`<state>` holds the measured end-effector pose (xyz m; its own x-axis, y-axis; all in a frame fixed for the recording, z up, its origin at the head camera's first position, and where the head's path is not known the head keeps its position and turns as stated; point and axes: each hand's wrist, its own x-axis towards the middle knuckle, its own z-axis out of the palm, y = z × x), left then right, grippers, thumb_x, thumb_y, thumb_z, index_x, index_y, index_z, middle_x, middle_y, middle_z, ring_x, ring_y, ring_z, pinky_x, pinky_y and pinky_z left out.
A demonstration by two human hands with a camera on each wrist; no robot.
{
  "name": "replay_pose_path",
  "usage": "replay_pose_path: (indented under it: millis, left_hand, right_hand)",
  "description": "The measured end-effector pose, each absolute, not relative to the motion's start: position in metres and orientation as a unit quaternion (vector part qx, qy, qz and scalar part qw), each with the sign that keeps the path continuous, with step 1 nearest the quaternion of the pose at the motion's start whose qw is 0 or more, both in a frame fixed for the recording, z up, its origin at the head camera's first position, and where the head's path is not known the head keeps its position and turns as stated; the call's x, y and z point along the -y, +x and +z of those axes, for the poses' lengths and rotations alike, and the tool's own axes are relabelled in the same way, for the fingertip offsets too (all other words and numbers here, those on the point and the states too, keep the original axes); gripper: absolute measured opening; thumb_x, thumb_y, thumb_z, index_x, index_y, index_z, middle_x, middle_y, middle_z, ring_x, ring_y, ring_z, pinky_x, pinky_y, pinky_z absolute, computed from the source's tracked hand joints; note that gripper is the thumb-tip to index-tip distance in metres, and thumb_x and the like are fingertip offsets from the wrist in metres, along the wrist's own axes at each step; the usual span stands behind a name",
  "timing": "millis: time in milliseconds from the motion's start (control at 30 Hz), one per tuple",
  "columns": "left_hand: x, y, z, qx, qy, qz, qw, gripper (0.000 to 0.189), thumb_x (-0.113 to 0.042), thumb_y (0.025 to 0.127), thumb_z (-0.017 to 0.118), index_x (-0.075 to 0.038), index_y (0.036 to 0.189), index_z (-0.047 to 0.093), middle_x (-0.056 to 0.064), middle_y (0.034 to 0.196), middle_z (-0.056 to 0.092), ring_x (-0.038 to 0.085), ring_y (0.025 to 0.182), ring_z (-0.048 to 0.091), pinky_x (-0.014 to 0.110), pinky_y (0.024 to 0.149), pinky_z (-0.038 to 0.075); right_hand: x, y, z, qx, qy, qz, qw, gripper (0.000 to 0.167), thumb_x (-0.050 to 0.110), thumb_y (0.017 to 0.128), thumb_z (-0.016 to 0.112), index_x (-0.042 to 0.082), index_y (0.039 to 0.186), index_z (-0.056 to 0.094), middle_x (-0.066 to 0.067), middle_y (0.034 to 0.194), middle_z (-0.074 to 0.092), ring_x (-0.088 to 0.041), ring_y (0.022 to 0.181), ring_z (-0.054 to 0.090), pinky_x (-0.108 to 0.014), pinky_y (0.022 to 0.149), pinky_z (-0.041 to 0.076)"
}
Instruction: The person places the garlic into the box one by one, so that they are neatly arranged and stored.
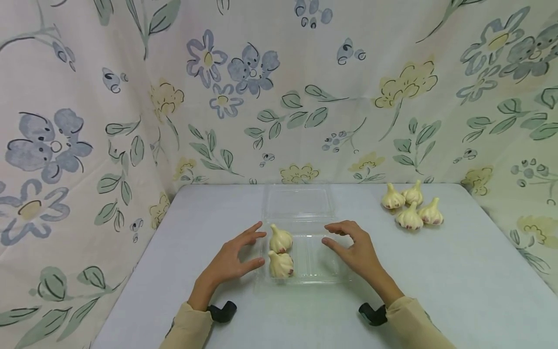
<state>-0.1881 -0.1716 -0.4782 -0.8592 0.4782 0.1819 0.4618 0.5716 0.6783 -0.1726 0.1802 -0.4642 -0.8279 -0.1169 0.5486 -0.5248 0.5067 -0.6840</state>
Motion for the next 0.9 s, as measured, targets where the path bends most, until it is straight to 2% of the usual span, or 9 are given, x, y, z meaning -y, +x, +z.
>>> replay_pose_path:
  millis: [300,500,733,900]
  left_hand:
    - [0.172,-0.189,-0.479,-0.887,0.264,0.378,0.012,0.064,-0.041,0.09,0.076,-0.022,0.147,0.055,-0.013,0.167,0.032,0.029,0.131,0.061,0.064,0.11,0.041]
    - [0.172,-0.189,-0.479,-0.887,0.264,0.38,0.013,0.064,-0.041,0.09,0.076,-0.022,0.147,0.055,-0.013,0.167,0.032,0.028,0.131,0.061,0.064,0.11,0.041]
    - [0.172,-0.188,-0.479,-0.885,0.264,0.382,0.013,0.063,-0.039,0.09,0.076,-0.022,0.147,0.055,-0.014,0.167,0.031,0.029,0.132,0.061,0.064,0.11,0.042]
    - [0.171,-0.187,-0.478,-0.885,0.262,0.384,0.013,0.062,-0.037,0.091,0.076,-0.024,0.148,0.054,-0.015,0.167,0.03,0.03,0.132,0.06,0.063,0.109,0.042]
  right_hand:
    - [-0.19,-0.171,-0.462,0.832,0.169,0.464,0.252,0.037,0.007,0.08,0.086,0.016,0.114,0.075,0.002,0.104,0.074,-0.019,0.095,0.065,-0.016,0.085,0.05]
    - [-0.198,-0.17,-0.465,0.838,0.144,0.463,0.251,0.034,0.009,0.082,0.085,0.014,0.114,0.075,-0.005,0.105,0.074,-0.005,0.094,0.062,-0.015,0.084,0.05]
    - [-0.212,-0.17,-0.471,0.847,0.121,0.455,0.247,0.034,0.012,0.085,0.083,0.01,0.118,0.074,-0.01,0.108,0.074,-0.02,0.095,0.065,-0.019,0.083,0.051]
    - [-0.223,-0.168,-0.472,0.857,0.088,0.444,0.245,0.036,0.014,0.085,0.083,0.009,0.119,0.073,-0.013,0.109,0.073,-0.024,0.096,0.064,-0.02,0.082,0.048]
